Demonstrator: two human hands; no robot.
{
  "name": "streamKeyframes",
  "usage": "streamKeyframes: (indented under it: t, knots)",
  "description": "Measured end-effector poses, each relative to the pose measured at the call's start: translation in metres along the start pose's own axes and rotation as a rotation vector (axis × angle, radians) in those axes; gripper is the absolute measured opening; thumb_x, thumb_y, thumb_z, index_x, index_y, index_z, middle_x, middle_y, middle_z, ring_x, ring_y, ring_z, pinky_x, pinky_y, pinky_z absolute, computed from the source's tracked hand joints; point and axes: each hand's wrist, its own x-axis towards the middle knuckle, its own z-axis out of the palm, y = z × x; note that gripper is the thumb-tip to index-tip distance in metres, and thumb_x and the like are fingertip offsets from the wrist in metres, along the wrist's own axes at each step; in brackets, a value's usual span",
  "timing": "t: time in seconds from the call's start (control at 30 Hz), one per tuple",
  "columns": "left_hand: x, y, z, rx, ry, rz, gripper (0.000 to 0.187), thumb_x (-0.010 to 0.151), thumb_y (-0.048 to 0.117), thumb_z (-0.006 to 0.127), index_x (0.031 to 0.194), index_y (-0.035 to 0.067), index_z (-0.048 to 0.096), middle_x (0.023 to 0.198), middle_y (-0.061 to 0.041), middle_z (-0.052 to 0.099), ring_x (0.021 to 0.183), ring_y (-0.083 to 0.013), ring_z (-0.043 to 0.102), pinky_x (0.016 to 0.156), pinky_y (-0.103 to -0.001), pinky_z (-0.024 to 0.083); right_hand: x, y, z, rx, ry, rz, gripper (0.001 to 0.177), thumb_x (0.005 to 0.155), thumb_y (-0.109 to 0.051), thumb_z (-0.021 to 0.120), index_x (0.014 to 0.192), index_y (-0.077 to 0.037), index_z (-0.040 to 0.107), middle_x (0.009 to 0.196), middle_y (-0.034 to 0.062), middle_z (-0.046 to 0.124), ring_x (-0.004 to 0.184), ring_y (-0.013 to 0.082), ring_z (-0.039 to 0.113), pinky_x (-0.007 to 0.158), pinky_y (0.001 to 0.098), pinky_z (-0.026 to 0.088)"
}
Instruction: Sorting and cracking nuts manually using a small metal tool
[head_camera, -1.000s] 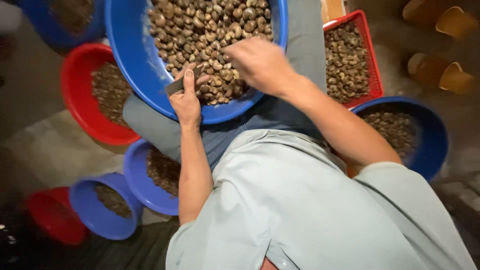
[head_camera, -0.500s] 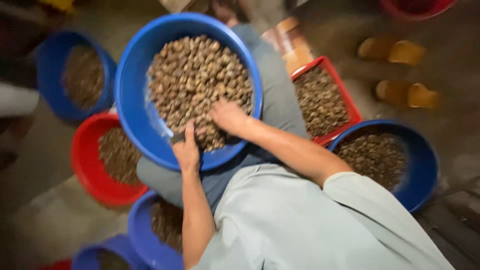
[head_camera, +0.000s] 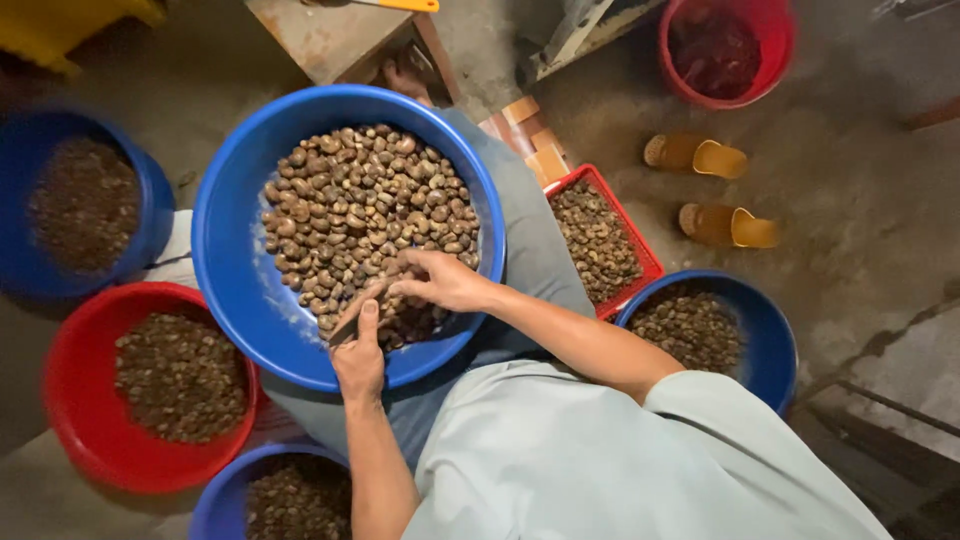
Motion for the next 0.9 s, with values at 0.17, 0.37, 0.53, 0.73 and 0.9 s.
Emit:
streamKeyframes:
  t: [0.17,0.37,0.53,0.73,0.9]
  knots:
    - [-0.003,0.002,-0.003,-0.042,0.002,0.053,0.029,0.109,0.029,0.062,0.123,0.009,0.078,0.124,-0.022,0.074,0.123,-0.0367,0.067,0.105,-0.053,0.053,-0.009,-0.030,-0.002,-0.021,-0.090,-0.037,0.031,0.104,-0.020,0.066,0.126,0.000,0.058,0.101,0.0198,0.073,0.088,0.0232,0.073,0.075,0.0354,0.066]
    - [-0.003,-0.019,-0.011,-0.169,0.000,0.036,0.029,0.111,0.025,0.059,0.127,0.006,0.075,0.119,-0.022,0.074,0.112,-0.0318,0.071,0.095,-0.047,0.059,-0.009,-0.026,0.003,-0.004,-0.085,-0.040,0.041,0.100,-0.023,0.072,0.130,0.002,0.059,0.104,0.0223,0.072,0.088,0.0213,0.072,0.076,0.0363,0.065]
    - [-0.005,-0.020,-0.006,-0.232,0.047,0.062,0.028,0.111,0.022,0.060,0.125,0.002,0.075,0.116,-0.027,0.074,0.109,-0.0349,0.074,0.088,-0.046,0.063,-0.016,-0.037,0.006,-0.023,-0.025,-0.096,0.036,0.097,-0.021,0.075,0.124,-0.001,0.066,0.099,0.0206,0.075,0.084,0.0218,0.074,0.073,0.0355,0.064]
    - [-0.008,-0.015,-0.004,-0.216,0.030,0.075,0.029,0.113,0.022,0.058,0.126,0.001,0.073,0.113,-0.027,0.074,0.108,-0.0365,0.074,0.088,-0.044,0.064,-0.067,-0.034,-0.039,-0.097,0.443,-0.247,0.034,0.095,-0.022,0.075,0.122,-0.004,0.068,0.098,0.0184,0.073,0.086,0.0283,0.073,0.078,0.0419,0.062]
    - [-0.005,-0.019,0.001,-0.191,0.042,0.073,0.022,0.109,0.016,0.063,0.118,0.000,0.076,0.110,-0.025,0.076,0.100,-0.0301,0.076,0.086,-0.041,0.064,-0.167,0.005,-0.133,-0.531,0.881,0.093,0.038,0.097,-0.035,0.073,0.126,-0.011,0.068,0.107,0.0161,0.071,0.099,0.0317,0.072,0.087,0.0429,0.059]
